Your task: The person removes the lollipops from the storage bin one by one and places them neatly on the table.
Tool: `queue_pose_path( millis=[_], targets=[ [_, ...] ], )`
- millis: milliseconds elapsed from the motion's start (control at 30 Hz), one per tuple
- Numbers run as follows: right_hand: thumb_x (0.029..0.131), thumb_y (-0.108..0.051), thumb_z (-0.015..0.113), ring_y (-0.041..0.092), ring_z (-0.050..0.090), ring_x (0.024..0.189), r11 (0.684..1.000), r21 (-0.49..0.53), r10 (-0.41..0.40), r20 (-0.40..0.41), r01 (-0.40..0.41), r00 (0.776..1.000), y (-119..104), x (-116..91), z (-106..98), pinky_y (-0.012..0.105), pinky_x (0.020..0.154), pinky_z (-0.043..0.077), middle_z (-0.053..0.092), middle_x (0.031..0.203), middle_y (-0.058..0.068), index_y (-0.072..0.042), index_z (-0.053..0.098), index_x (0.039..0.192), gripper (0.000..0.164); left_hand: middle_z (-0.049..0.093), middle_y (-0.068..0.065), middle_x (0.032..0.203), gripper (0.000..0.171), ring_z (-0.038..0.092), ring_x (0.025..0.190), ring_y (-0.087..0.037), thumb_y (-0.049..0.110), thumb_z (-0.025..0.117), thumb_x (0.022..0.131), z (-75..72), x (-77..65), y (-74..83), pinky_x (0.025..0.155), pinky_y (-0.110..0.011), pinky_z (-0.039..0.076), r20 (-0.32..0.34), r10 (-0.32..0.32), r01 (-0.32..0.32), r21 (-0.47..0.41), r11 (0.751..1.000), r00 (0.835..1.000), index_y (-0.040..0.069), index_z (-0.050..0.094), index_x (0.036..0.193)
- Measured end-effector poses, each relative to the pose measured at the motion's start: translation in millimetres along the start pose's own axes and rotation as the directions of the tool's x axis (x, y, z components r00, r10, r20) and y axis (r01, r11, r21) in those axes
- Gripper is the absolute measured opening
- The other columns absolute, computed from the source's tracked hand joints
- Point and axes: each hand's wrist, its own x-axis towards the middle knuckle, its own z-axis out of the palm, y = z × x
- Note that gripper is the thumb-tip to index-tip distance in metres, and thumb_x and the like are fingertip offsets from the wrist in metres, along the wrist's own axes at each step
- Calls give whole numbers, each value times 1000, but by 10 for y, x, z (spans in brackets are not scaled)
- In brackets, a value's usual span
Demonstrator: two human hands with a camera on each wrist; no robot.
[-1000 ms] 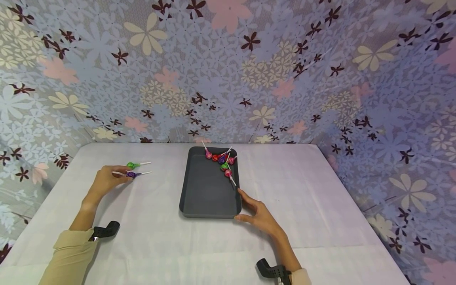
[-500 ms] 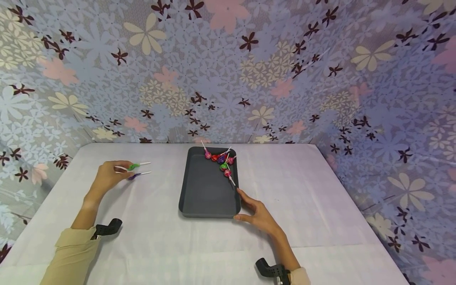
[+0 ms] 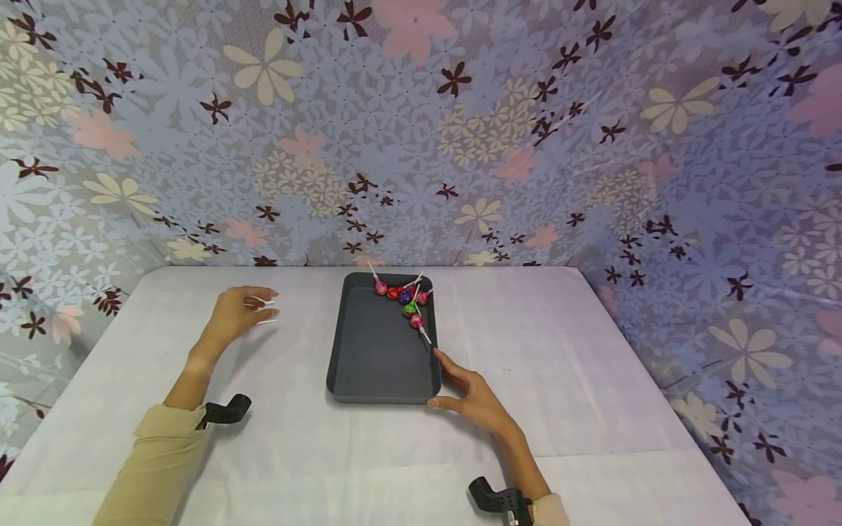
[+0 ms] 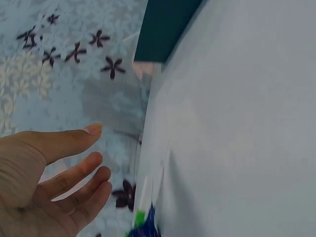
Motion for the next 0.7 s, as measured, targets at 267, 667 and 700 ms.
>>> queue_pose_path(
  millis=[267, 667, 700],
  targets=[
    [83, -21, 77, 33, 25, 146, 1000, -16, -2, -4, 2, 1000, -1, -7, -12, 7, 108, 25, 25, 160, 10, -10, 30, 153, 85, 69, -25, 108, 31, 68, 96, -41, 4, 75, 83, 311, 167, 350, 86, -49, 55, 60, 108, -106, -49, 993, 992, -4, 69, 112],
    [83, -22, 78, 32, 26, 146, 1000, -11, 11, -5, -11, 1000, -2, -2, 0, 7, 107, 26, 26, 160, 10, -10, 30, 153, 85, 69, -22, 113, 34, 65, 104, -40, 4, 77, 82, 767, 378, 854, 91, -47, 54, 208, 220, -187, -167, 968, 953, -4, 69, 114],
    [83, -22, 78, 33, 26, 146, 1000, -10, 10, -4, -10, 1000, -3, -1, -1, 7, 107, 26, 26, 160, 11, -10, 30, 153, 85, 69, -22, 113, 35, 65, 105, -39, 5, 77, 82, 801, 394, 888, 91, -47, 54, 225, 225, -190, -169, 967, 948, -4, 69, 115]
  ],
)
